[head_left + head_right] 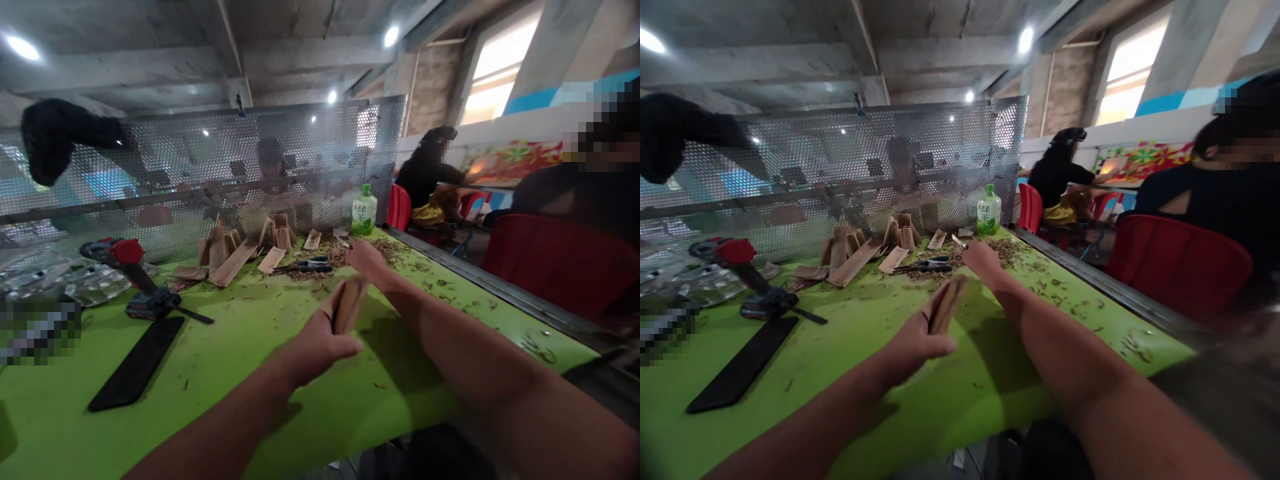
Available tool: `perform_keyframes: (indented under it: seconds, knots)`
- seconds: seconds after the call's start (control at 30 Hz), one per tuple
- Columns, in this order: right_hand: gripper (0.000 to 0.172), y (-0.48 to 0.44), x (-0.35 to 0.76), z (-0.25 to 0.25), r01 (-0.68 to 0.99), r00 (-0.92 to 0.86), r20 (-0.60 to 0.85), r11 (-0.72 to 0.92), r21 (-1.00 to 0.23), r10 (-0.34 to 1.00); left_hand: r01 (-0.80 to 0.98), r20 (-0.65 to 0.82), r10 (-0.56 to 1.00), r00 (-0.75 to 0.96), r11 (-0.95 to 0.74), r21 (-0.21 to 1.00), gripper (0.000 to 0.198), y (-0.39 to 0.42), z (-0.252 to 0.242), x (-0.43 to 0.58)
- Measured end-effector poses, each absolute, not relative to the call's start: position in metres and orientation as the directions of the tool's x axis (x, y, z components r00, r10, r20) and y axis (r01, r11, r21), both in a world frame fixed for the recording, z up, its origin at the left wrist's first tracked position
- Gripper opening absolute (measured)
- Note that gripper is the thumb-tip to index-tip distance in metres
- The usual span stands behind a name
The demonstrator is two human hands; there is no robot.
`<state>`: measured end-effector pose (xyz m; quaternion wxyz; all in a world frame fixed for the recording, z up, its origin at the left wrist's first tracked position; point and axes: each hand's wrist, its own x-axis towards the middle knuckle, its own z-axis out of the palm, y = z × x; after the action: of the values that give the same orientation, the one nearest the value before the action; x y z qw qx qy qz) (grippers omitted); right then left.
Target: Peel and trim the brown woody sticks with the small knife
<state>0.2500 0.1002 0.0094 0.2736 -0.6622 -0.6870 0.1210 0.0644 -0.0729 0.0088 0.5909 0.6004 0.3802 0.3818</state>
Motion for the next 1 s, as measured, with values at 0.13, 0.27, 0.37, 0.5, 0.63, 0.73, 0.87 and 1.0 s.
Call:
perform_keyframes:
  seconds: [0.13, 0.27, 0.37, 0.5, 0.63, 0.73, 0.87, 1.0]
  knots:
    - [0.033, 0.085, 0.238, 0.015, 0.909, 0.035, 0.353, 0.117, -0.4, 0.935, 0.02, -0.029, 0.996, 0.089, 0.027, 0.999, 0.09, -0.047, 0.001, 0.049]
    - [0.026, 0.053, 0.2, 0.016, 0.925, -0.237, 0.337, 0.318, -0.209, 0.911, 0.017, -0.012, 0.997, -0.081, 0.014, 1.0, 0.082, -0.024, -0.007, 0.034]
    - [0.027, 0.041, 0.186, 0.015, 0.923, -0.327, 0.302, 0.372, -0.102, 0.895, -0.008, 0.031, 0.997, -0.064, -0.032, 0.999, 0.081, -0.024, -0.008, 0.037]
    - [0.03, 0.044, 0.187, 0.015, 0.934, -0.324, 0.286, 0.353, -0.056, 0.902, 0.01, 0.048, 0.996, -0.073, -0.047, 0.999, 0.082, -0.029, -0.008, 0.042]
    - [0.03, 0.052, 0.193, 0.016, 0.941, -0.307, 0.278, 0.334, -0.055, 0.91, 0.046, 0.068, 0.995, -0.072, -0.065, 0.997, 0.083, -0.026, -0.01, 0.04]
    - [0.028, 0.056, 0.196, 0.016, 0.935, -0.313, 0.303, 0.348, -0.069, 0.9, 0.083, 0.102, 0.993, -0.056, -0.097, 0.992, 0.086, -0.024, -0.01, 0.04]
    - [0.026, 0.06, 0.2, 0.015, 0.923, -0.338, 0.337, 0.379, -0.063, 0.879, 0.073, 0.118, 0.992, -0.049, -0.114, 0.991, 0.084, -0.025, -0.006, 0.042]
    - [0.027, 0.065, 0.207, 0.012, 0.928, -0.335, 0.376, 0.372, -0.026, 0.864, -0.011, 0.094, 0.995, -0.04, -0.095, 0.995, 0.083, -0.025, -0.003, 0.044]
